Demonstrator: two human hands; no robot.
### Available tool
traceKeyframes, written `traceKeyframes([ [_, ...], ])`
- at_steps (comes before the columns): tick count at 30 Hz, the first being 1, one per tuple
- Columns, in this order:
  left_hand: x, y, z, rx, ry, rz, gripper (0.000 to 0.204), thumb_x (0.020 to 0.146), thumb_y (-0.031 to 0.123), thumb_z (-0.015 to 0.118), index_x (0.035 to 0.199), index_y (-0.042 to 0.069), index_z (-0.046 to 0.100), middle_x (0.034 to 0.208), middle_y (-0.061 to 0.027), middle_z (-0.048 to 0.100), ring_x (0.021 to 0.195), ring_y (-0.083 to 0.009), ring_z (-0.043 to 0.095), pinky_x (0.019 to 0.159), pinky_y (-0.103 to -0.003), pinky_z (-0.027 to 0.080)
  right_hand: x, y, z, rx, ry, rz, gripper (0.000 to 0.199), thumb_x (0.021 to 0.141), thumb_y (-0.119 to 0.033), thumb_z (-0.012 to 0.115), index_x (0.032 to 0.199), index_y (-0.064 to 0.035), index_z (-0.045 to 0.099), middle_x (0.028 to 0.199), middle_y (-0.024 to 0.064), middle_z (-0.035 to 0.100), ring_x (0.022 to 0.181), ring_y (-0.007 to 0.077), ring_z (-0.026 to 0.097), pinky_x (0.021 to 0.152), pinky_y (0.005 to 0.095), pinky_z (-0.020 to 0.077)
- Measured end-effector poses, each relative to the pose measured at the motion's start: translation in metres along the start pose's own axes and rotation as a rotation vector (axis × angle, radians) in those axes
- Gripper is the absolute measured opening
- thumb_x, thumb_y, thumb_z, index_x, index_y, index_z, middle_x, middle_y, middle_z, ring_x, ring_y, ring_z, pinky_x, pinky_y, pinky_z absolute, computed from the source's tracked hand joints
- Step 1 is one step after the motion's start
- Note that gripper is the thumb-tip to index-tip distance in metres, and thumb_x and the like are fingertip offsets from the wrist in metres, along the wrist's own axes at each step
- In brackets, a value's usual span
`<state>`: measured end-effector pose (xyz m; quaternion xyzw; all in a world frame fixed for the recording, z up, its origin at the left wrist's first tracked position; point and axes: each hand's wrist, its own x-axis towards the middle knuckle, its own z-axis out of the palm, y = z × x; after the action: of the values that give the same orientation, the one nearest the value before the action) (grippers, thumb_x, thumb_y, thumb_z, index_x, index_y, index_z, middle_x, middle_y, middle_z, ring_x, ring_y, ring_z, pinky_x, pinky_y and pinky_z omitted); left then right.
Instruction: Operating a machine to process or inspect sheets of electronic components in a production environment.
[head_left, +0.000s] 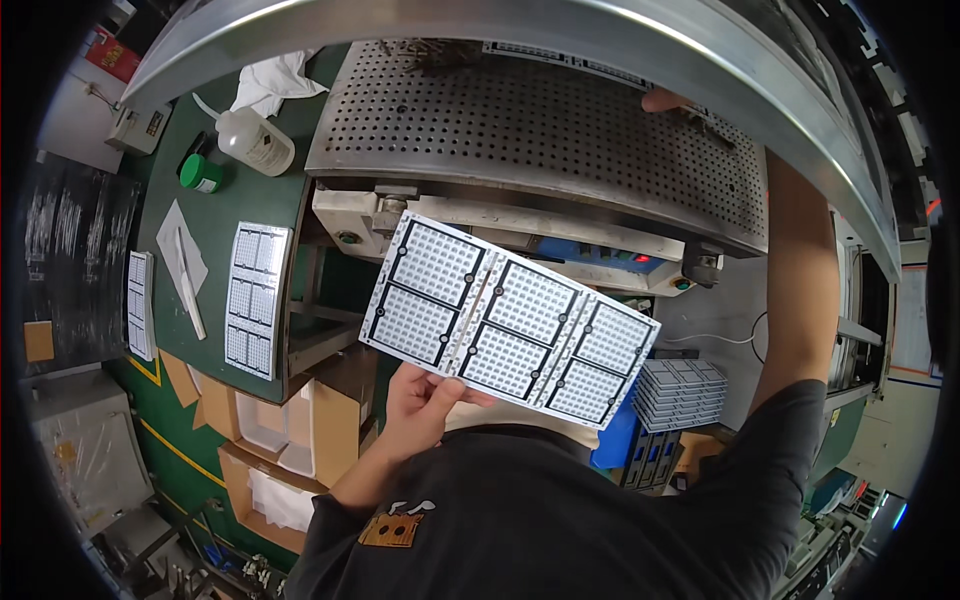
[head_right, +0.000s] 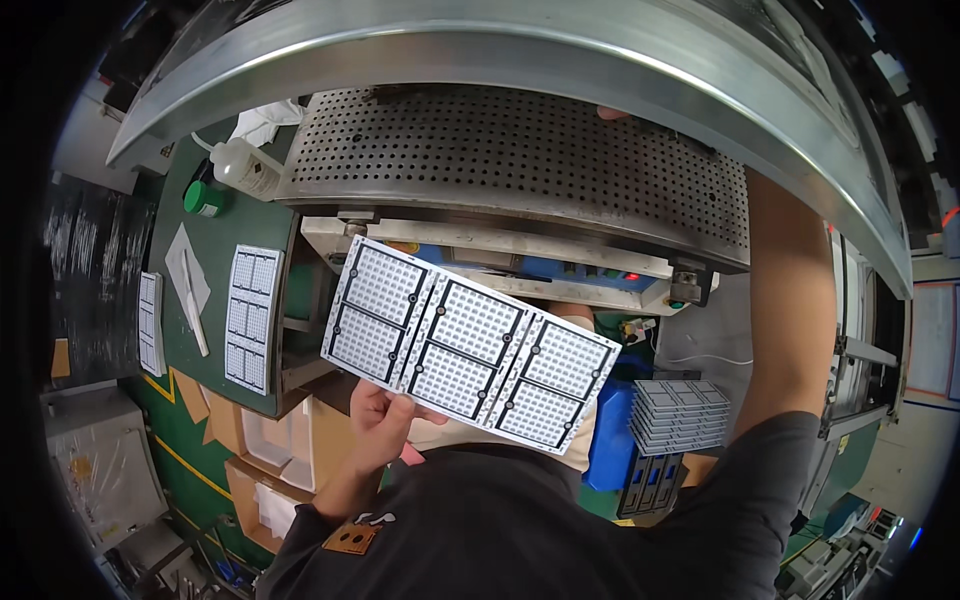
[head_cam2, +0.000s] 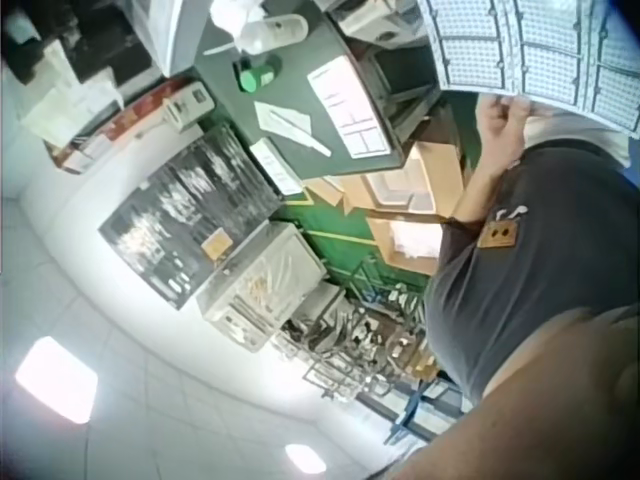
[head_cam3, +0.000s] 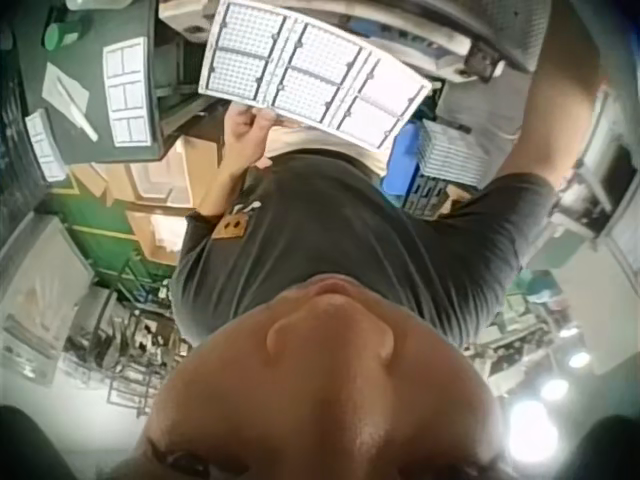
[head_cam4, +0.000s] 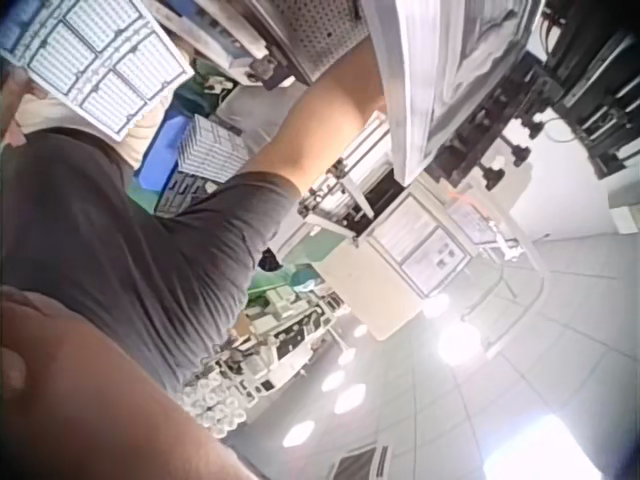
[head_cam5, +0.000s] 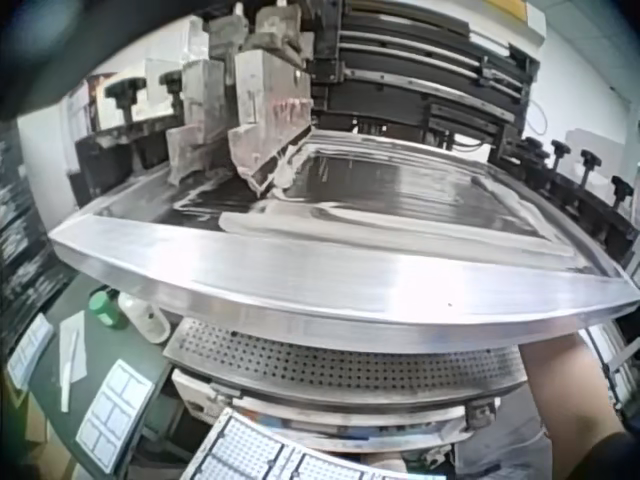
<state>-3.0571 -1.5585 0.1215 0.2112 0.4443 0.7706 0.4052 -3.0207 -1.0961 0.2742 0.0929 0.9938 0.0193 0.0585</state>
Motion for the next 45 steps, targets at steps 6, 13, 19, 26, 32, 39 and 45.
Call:
traceKeyframes([
  [6,-0.013,0.004,-0.007,-0.018,0.074,0.071,0.022,0.095,0.005,0.048,0.114,-0.005,0.049,0.104,-0.0193,0.064,0.086,-0.0265,0.068,0.075,-0.038,0.059,0.025,-0.018,-0.009,0.032,-0.039,-0.04,0.08,0.077,-0.052,0.069,0.135,-0.0029,0.043,0.136,0.0182,0.046,0.125,0.0279,0.046,0.102,0.0395,0.0408],
  [13,-0.023,0.012,-0.032,0.022,0.173,0.239,0.025,0.095,0.013,0.052,0.114,-0.004,0.048,0.101,-0.017,0.064,0.081,-0.0236,0.068,0.071,-0.036,0.06,0.058,-0.034,-0.018,0.066,-0.079,-0.091,0.083,0.075,-0.05,0.072,0.136,-0.0035,0.042,0.138,0.0183,0.044,0.127,0.0287,0.044,0.102,0.0401,0.041],
  [19,-0.027,0.01,-0.026,-0.026,0.247,0.228,0.031,0.095,0.017,0.055,0.116,-0.003,0.046,0.101,-0.0157,0.064,0.08,-0.022,0.068,0.069,-0.034,0.06,0.055,-0.05,-0.035,0.094,-0.089,-0.097,0.086,0.073,-0.049,0.075,0.137,-0.0039,0.041,0.139,0.0185,0.043,0.128,0.0294,0.043,0.103,0.0405,0.0411],
  [26,-0.029,0.007,-0.027,-0.04,0.29,0.231,0.031,0.095,0.019,0.055,0.117,-0.002,0.046,0.1,-0.0151,0.064,0.079,-0.0213,0.068,0.067,-0.033,0.06,0.044,-0.045,-0.044,0.126,-0.129,-0.131,0.089,0.07,-0.048,0.078,0.138,-0.0045,0.04,0.141,0.0186,0.041,0.13,0.0303,0.042,0.103,0.041,0.0413],
  [32,-0.038,0.028,-0.04,-0.007,0.379,0.321,0.031,0.095,0.022,0.055,0.117,0.0,0.046,0.094,-0.0101,0.064,0.07,-0.016,0.063,0.057,-0.028,0.052,0.006,-0.114,-0.048,-0.031,-0.185,0.223,0.101,0.06,-0.045,0.086,0.139,-0.005,0.037,0.143,0.0167,0.04,0.132,0.0319,0.038,0.107,0.0422,0.0359],
  [39,-0.023,0.059,-0.038,0.105,0.309,0.428,0.029,0.096,0.02,0.054,0.115,-0.001,0.047,0.093,-0.0129,0.065,0.069,-0.018,0.065,0.061,-0.03,0.055,-0.02,-0.139,-0.017,0.182,0.061,-0.102,0.1,0.061,-0.042,0.081,0.142,-0.0058,0.034,0.143,0.014,0.04,0.131,0.0341,0.038,0.11,0.0414,0.0292],
  [45,0.016,0.072,0.009,0.15,0.326,0.313,0.024,0.097,0.011,0.05,0.116,-0.004,0.046,0.097,-0.0168,0.065,0.078,-0.0224,0.068,0.074,-0.033,0.058,-0.074,-0.161,-0.021,0.578,0.449,-0.072,0.093,0.067,-0.048,0.077,0.14,-0.0064,0.037,0.141,0.0204,0.04,0.131,0.036,0.037,0.108,0.0454,0.0287],
])
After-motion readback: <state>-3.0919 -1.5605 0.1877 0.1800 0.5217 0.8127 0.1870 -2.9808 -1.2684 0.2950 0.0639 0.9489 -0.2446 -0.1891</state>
